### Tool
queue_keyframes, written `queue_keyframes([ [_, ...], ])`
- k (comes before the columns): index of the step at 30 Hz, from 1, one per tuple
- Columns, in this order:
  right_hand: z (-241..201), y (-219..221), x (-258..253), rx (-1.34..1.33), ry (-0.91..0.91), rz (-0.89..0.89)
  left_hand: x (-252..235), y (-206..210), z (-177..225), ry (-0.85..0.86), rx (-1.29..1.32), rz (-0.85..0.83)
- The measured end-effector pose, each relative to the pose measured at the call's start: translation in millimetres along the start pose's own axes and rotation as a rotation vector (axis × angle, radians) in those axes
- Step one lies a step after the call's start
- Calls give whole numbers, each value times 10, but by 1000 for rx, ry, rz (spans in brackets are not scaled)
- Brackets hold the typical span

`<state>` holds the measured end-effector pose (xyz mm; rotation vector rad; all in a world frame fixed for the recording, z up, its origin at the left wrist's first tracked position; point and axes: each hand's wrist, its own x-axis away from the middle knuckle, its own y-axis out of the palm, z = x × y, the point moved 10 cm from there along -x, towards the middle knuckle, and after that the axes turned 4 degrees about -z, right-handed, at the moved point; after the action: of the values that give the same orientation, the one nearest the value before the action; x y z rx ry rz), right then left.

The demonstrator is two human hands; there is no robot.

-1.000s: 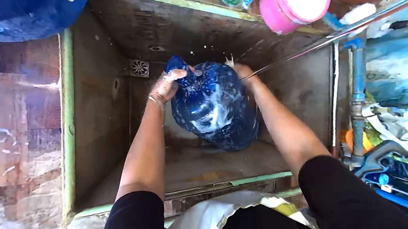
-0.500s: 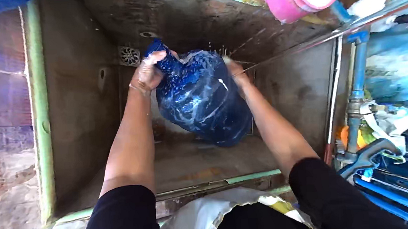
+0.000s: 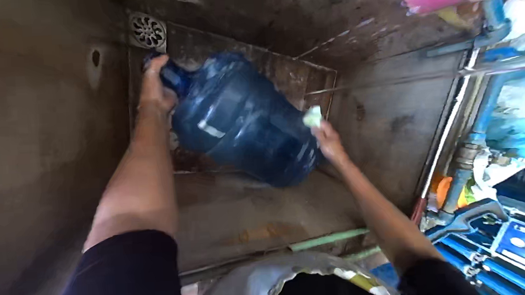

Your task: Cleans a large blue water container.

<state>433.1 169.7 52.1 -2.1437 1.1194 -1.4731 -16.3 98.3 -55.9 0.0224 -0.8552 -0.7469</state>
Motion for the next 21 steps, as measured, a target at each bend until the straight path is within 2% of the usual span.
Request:
queue_keyframes([
  [2, -200, 160, 519, 63, -207, -58, -55, -223, 32, -13, -36, 44],
  [4, -314, 268, 714, 121, -262, -112, -54, -362, 25, -25, -112, 120],
  [6, -251, 170, 330, 73, -159, -117, -6, -311, 13, 3, -79, 136],
  [8, -113, 71, -370, -5, -12, -81, -40, -186, 135, 77, -7, 84],
  [9, -9, 90, -542, -32, 72, -71, -30, -167, 134, 93, 26, 38],
  [10, 59, 140, -510, -31, 131, -70, 14, -186, 87, 79, 39, -1],
  [11, -8, 172, -364, -3, 116, -64, 38, -240, 65, 58, 36, -12],
  [13, -340, 192, -26, 93, -139, -11, -83, -383, 256, 71, -47, 41],
  [15, -440, 262, 369, 203, -306, -52, -105, -489, 223, 17, -183, 108],
  [17, -340, 241, 268, 137, -212, -106, 2, -516, 151, 7, -179, 173],
  [19, -43, 198, -260, -145, 13, -58, -19, -427, 169, 55, -97, 138],
  [21, 498, 390, -518, -479, 242, 40, 17, -435, 90, 59, -72, 121],
])
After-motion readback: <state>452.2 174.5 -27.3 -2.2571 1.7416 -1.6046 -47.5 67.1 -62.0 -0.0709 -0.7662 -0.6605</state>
